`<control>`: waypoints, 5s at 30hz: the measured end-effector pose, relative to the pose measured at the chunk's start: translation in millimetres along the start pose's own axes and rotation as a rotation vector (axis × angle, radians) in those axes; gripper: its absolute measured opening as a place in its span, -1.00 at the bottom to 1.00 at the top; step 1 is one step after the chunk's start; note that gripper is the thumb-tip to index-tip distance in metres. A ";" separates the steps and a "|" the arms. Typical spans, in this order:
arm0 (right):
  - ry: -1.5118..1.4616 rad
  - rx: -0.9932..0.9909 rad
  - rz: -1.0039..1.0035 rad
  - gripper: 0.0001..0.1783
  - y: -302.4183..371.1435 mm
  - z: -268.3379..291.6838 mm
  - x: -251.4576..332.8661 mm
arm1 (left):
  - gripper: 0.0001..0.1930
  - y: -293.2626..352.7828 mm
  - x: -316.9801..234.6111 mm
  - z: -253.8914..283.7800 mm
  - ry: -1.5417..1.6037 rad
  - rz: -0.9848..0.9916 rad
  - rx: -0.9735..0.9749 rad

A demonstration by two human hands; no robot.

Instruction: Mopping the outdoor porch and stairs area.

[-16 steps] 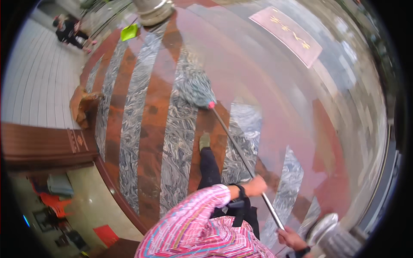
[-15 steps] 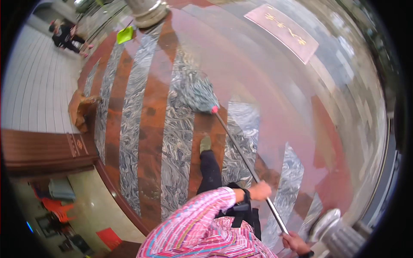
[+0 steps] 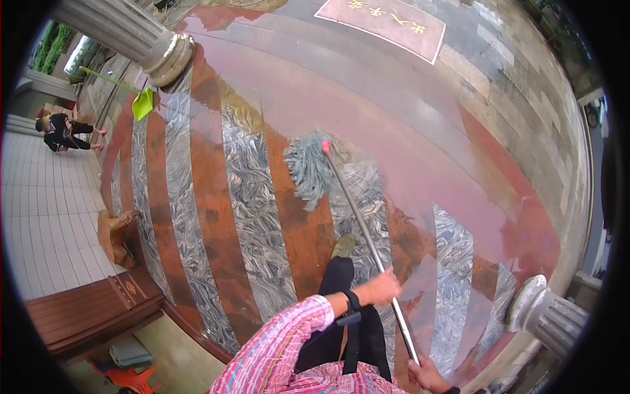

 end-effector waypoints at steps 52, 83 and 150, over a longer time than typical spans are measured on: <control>0.665 -0.664 -0.322 -0.62 173.1 17.9 -412.4 | -0.80 -95.7 -336.0 -283.0 0.379 -0.499 0.550; -0.439 -0.010 0.126 -0.89 52.3 146.2 -518.4 | -0.97 -144.0 -330.9 -369.2 -0.263 0.255 0.067; 1.398 -0.506 0.213 -0.54 280.0 452.6 -755.4 | -0.81 -289.8 -656.1 -647.8 0.525 0.257 -0.101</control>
Point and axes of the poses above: each hand's wrist, its own y-axis away from the middle knuckle, its own z-axis out of the back of the hand, x = y × z, the point moved 5 cm from there along -y, towards the middle knuckle, and after that the axes turned 9 degrees about y, right-handed, at the moved point
